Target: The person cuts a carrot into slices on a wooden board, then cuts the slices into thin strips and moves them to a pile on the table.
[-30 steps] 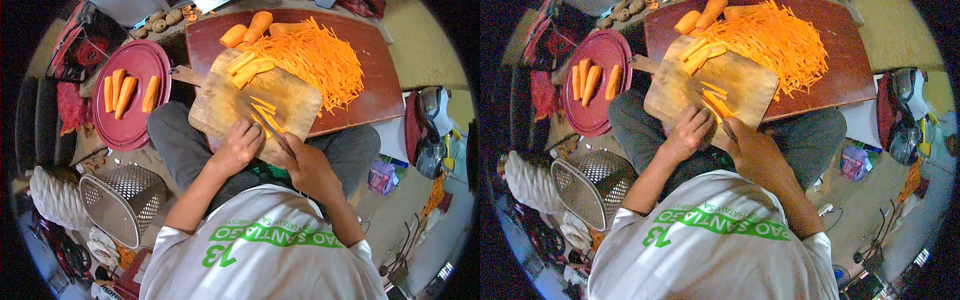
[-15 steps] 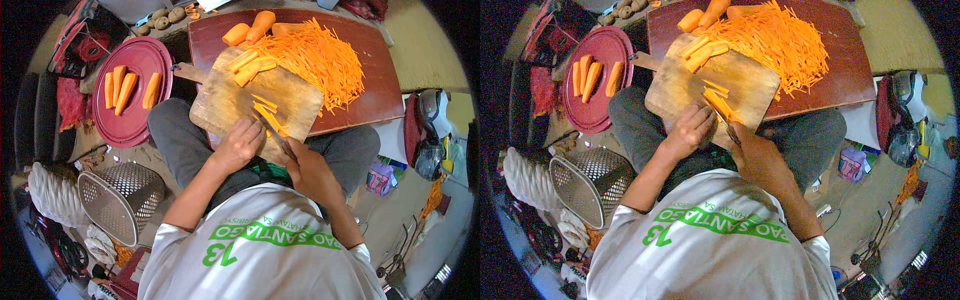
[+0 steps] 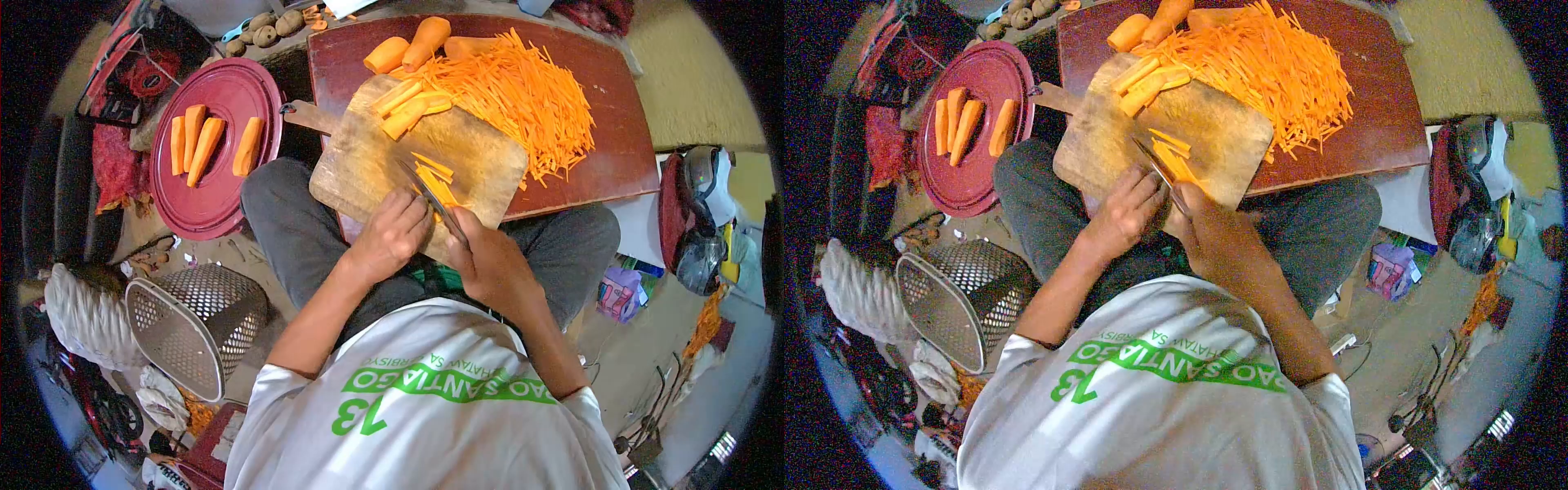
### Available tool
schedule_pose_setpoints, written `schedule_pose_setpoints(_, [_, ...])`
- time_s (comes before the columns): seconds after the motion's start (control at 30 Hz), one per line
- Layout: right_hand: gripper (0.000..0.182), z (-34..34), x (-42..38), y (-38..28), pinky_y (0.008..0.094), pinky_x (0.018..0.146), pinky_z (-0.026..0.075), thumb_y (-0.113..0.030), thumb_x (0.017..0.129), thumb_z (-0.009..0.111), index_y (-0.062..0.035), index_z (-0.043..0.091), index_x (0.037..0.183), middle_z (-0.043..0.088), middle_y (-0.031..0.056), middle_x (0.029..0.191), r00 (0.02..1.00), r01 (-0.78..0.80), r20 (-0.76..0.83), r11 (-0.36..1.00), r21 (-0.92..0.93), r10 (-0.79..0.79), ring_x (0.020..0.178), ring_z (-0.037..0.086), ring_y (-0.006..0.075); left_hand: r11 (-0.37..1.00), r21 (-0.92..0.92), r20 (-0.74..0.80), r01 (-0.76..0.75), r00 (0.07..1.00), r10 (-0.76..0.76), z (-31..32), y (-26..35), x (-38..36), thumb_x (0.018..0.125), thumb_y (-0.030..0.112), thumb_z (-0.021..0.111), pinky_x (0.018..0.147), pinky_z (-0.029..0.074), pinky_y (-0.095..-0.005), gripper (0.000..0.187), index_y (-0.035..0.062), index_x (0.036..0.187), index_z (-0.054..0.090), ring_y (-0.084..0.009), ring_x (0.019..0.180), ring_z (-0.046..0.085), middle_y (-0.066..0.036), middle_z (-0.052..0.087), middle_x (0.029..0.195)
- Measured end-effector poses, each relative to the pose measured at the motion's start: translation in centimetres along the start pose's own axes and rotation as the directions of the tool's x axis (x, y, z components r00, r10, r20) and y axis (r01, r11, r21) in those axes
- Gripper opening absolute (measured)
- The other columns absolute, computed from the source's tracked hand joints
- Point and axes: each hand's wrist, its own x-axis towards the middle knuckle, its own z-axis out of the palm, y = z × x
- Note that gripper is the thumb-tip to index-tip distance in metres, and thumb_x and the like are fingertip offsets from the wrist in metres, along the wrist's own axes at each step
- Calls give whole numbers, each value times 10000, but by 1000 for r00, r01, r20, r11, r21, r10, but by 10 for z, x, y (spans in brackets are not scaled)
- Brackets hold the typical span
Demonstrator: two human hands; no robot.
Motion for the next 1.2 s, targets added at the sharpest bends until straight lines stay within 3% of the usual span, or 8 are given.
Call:
schedule_pose_setpoints(0.13, [337, 11, 17, 4, 594, 808, 548, -145, 1053, 611, -4, 559, 1354, 713, 313, 1002, 998, 38, -41, 999, -26, -39, 981, 692, 533, 1000, 12, 0, 2, 1000, -2, 1, 0, -1, 749, 111, 706, 889, 549, -463, 250, -49, 940, 728, -344, 969, 633, -153, 638, 1003])
schedule_pose_setpoints(0.23, [309, 16, 20, 12, 574, 797, 546, -141, 1058, 595, 5, 578, 1330, 705, 315, 989, 957, 222, -172, 971, -92, -235, 962, 693, 532, 999, -8, 48, 37, 998, -37, -5, 3, 1, 756, 102, 721, 887, 549, -458, 262, -57, 964, 727, -344, 975, 634, -154, 642, 1008])
schedule_pose_setpoints(0.4, [260, -7, 11, 7, 525, 766, 539, -141, 1069, 566, 22, 604, 1268, 680, 302, 941, 990, 70, -135, 987, 145, -50, 911, 693, 520, 996, 8, 60, 90, 994, -90, -2, 6, -7, 782, 117, 700, 982, 565, -501, 380, -63, 1113, 743, -399, 1108, 657, -194, 691, 1177])
schedule_pose_setpoints(0.63, [262, 0, -18, 16, 506, 757, 536, -149, 1068, 567, 13, 590, 1273, 663, 302, 920, 997, 15, -82, 998, 68, -9, 908, 692, 518, 993, 13, 105, 115, 988, -116, -2, 5, -6, 760, 112, 729, 996, 558, -497, 436, -72, 1156, 735, -388, 1099, 647, -184, 680, 1176])
schedule_pose_setpoints(0.73, [283, 4, -22, 19, 516, 771, 541, -154, 1064, 577, 10, 571, 1295, 677, 308, 942, 998, 0, -64, 999, 34, 2, 934, 697, 520, 995, 20, 88, 98, 991, -100, 0, 6, -7, 762, 103, 733, 1001, 554, -501, 438, -68, 1165, 735, -388, 1109, 644, -182, 674, 1171])
schedule_pose_setpoints(0.83, [312, 0, -22, 13, 653, 883, 536, -206, 1084, 558, -31, 537, 1341, 729, 317, 1076, 1000, -20, -16, 1000, 24, 21, 1006, 705, 549, 998, 14, 22, 60, 998, -60, -4, 6, 1, 768, 62, 741, 906, 538, -469, 301, -80, 1033, 727, -348, 975, 625, -157, 653, 1017])
schedule_pose_setpoints(0.93, [302, 3, -17, 9, 558, 796, 541, -146, 1058, 585, 14, 555, 1311, 708, 311, 983, 998, 18, -68, 999, 43, -15, 975, 700, 529, 999, 22, 3, 49, 999, -49, -2, 6, -1, 758, 65, 741, 908, 539, -466, 326, -84, 1048, 731, -349, 983, 625, -162, 655, 1029])
schedule_pose_setpoints(1.2, [296, 10, 23, 9, 509, 789, 552, -141, 1054, 622, 22, 595, 1299, 713, 286, 947, 978, 151, -148, 988, 11, -148, 934, 707, 506, 998, -3, -12, 67, 998, -67, -5, 8, 0, 753, 58, 755, 893, 526, -479, 313, -52, 1044, 723, -363, 990, 610, -162, 639, 1030])
